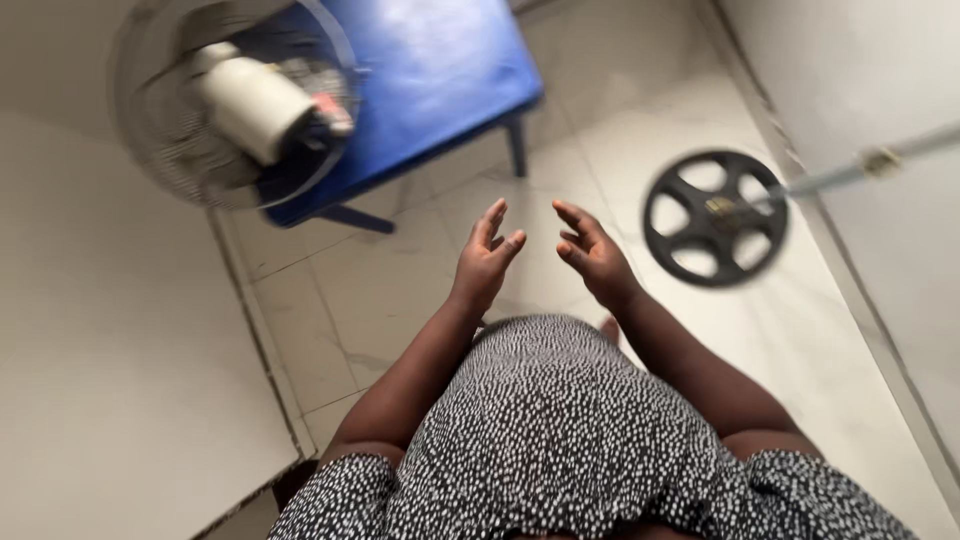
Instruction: The person assembles a standing fan by attaching a metal pole to a wheel base, securing it with a nut, and then mounting the motor housing onto the pole. They handle the fan cage and use a screwdriver to adjust components.
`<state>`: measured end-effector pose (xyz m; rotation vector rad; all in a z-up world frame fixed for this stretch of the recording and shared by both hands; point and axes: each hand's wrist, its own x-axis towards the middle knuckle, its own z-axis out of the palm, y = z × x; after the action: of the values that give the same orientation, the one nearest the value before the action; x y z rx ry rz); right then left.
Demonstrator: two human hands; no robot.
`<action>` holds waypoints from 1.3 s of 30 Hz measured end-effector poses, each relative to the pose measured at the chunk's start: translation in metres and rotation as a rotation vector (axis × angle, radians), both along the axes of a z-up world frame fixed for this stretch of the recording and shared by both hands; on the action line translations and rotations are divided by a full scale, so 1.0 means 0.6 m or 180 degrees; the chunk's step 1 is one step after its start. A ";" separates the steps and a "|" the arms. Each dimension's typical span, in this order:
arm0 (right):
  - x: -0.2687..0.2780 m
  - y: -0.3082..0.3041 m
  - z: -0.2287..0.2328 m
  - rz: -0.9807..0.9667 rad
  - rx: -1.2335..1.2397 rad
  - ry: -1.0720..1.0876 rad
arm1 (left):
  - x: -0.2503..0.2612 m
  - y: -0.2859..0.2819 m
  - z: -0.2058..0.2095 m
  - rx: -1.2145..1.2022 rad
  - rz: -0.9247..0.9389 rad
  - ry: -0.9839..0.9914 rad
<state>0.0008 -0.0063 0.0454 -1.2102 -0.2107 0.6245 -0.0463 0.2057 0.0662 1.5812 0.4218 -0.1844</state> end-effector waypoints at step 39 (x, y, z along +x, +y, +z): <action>0.436 1.012 -0.253 0.1430 -0.0552 0.0032 | 0.171 0.884 -0.097 0.0576 0.2624 0.1785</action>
<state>0.2627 0.6007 -0.1066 -1.3364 -0.4340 1.0561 0.0564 0.7360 0.0077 1.3899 1.5181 0.0569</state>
